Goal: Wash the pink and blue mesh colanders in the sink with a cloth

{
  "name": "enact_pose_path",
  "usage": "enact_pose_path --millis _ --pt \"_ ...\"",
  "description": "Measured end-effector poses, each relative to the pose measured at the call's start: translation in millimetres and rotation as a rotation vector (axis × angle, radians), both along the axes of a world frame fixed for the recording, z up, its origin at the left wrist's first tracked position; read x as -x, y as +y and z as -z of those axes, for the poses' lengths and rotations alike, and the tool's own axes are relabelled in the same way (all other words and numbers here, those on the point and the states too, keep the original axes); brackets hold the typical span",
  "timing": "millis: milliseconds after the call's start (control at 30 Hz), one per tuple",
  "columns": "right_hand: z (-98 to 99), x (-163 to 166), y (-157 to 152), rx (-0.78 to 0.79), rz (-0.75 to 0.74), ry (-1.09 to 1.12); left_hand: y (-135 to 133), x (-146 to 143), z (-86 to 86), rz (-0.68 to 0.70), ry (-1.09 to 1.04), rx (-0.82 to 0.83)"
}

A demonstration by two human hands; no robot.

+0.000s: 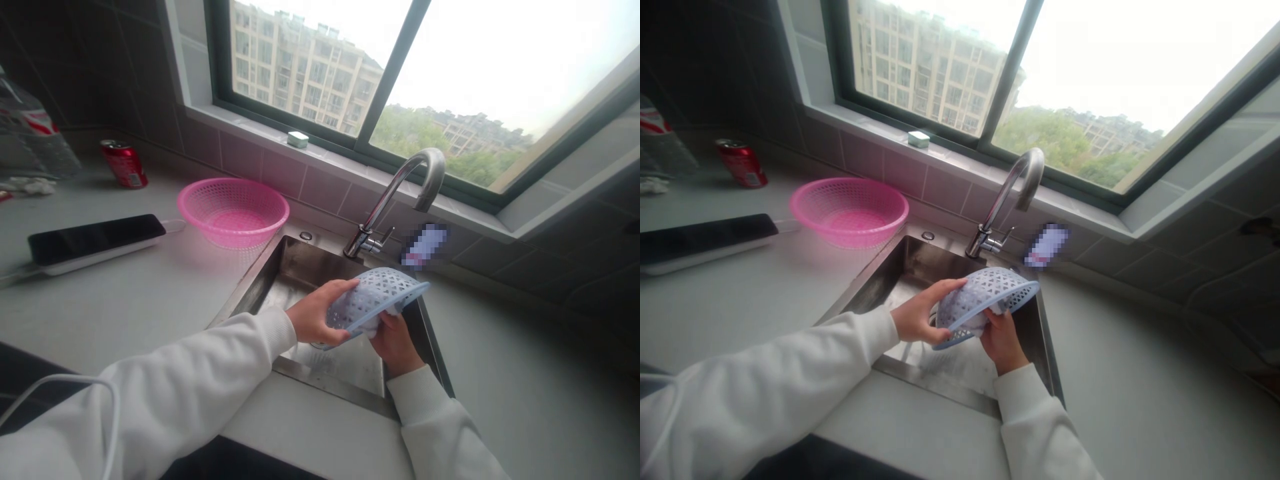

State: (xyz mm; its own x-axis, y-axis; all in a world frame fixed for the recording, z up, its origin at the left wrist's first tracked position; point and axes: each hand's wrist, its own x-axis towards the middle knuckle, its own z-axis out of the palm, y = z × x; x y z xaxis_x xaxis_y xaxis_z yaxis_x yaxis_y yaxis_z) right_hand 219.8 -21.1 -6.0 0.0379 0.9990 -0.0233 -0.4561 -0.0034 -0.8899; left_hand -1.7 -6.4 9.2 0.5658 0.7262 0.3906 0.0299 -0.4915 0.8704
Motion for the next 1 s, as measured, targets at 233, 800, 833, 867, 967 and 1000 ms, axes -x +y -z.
enact_pose_path --millis 233,800,833,867,967,1000 --pt "1.6 -8.3 3.5 0.059 -0.002 0.027 0.3 0.3 -1.2 0.030 -0.004 0.016" --pt "-1.8 -10.7 7.0 -0.012 0.095 0.086 2.9 -2.1 4.7 -0.036 0.024 0.174" --pt "-1.5 -7.7 5.5 -0.006 0.084 0.079 2.5 -2.2 4.0 -0.036 0.032 0.158" --pt "-1.1 -4.4 3.9 0.001 0.067 0.064 2.2 -2.1 3.5 -0.035 0.036 0.144" --pt "-0.3 1.9 0.2 0.010 0.036 -0.005 1.9 -1.4 2.3 -0.025 0.036 0.125" --pt "-0.5 1.2 0.1 0.008 0.041 -0.016 2.0 -1.0 1.9 -0.022 0.038 0.121"
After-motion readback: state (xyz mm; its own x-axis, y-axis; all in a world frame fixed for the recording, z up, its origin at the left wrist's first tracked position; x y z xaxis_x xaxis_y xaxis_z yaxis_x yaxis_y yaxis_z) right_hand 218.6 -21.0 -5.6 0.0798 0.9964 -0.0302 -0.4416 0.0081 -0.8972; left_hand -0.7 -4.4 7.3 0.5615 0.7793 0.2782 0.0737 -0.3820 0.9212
